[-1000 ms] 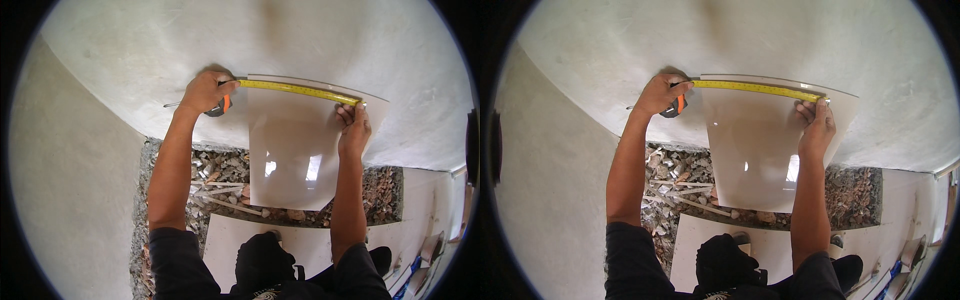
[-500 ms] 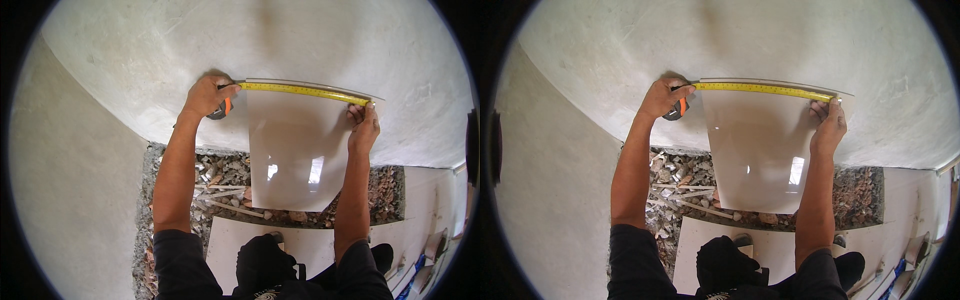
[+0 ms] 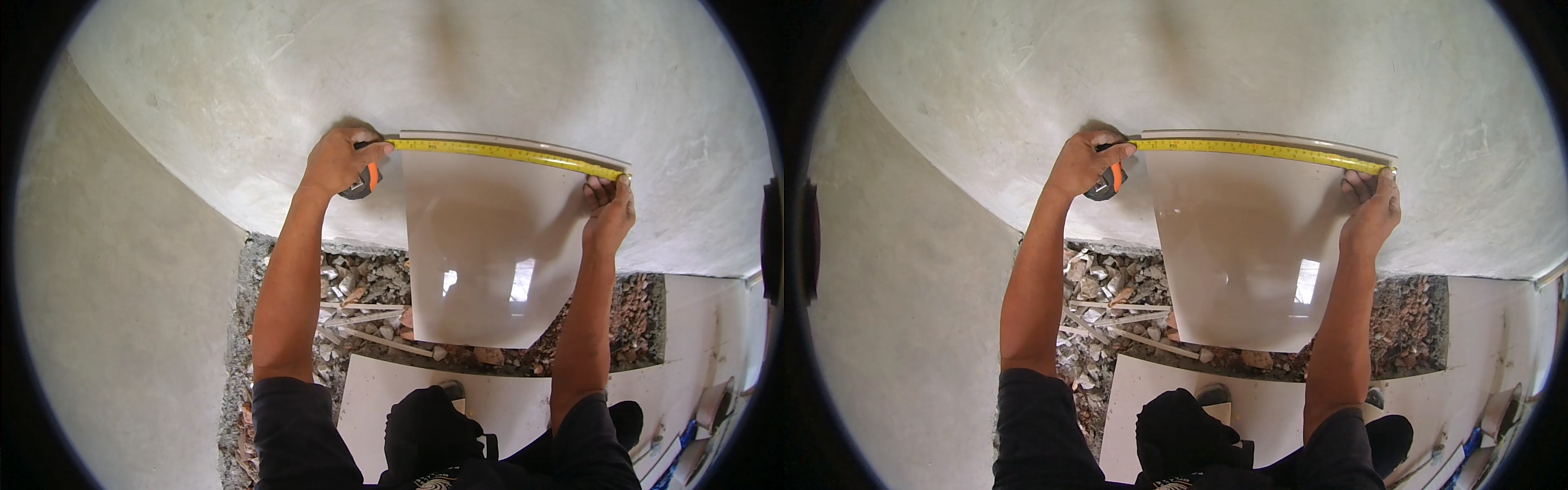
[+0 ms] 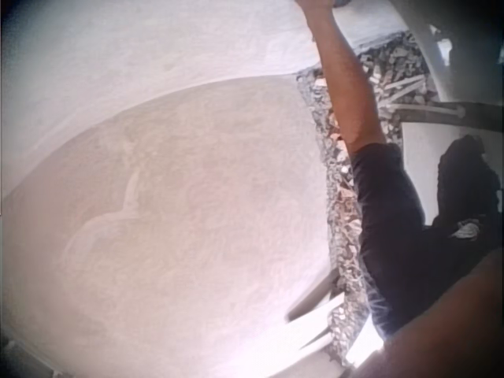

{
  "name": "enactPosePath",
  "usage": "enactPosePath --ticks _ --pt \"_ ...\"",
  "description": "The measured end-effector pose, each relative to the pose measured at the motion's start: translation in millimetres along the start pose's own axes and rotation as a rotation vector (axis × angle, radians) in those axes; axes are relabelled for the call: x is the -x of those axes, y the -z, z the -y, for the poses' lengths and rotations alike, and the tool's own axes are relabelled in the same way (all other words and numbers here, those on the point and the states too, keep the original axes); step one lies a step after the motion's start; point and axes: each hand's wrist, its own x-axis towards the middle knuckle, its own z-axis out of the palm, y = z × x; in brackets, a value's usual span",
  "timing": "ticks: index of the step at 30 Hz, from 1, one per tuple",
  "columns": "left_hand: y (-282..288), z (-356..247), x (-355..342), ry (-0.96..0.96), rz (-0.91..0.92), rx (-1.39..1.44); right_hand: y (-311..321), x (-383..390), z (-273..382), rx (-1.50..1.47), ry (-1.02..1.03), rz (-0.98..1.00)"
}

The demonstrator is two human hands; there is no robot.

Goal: The person removes loose debris from a floor area, positions and adjusts large white floor tiles, measures the floor and tiles with a tape measure, and uses a tile cutter to trim a tile to fit the space.

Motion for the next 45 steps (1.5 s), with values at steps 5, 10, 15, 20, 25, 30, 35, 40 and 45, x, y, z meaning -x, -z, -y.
enactPosePath --ticks 5,10,15,20,25,30,35,40,45 --pt "-3 2 0 0.014 -0.024 -0.012 0 0 0 0.016 -0.002 0.004" --pt "-6 4 -2 0.054 -0.04 -0.027 0 1 2 0.014 -0.007 0.008" --pt "-9 3 -2 0.091 -0.069 -0.042 -1 2 3 0.027 -0.013 0.0" --pt "-12 1 -1 0.037 -0.107 -0.024 -2 2 5 0.041 -0.023 -0.006" --pt "-14 -3 1 0.055 -0.116 0.03 -2 2 5 0.036 -0.027 -0.02" --pt "-12 -7 0 0.097 -0.147 -0.079 1 1 3 0.029 -0.029 -0.009" --pt "-12 -8 -3 -0.086 -0.083 -0.044 5 0 -1 0.014 -0.02 -0.048" --pt "-16 -12 -1 -0.061 -0.144 -0.069 3 -1 5 -0.099 -0.101 -0.047" --pt "-16 -13 0 0.038 -0.095 0.024 0 -4 12 -0.092 -0.162 -0.028"
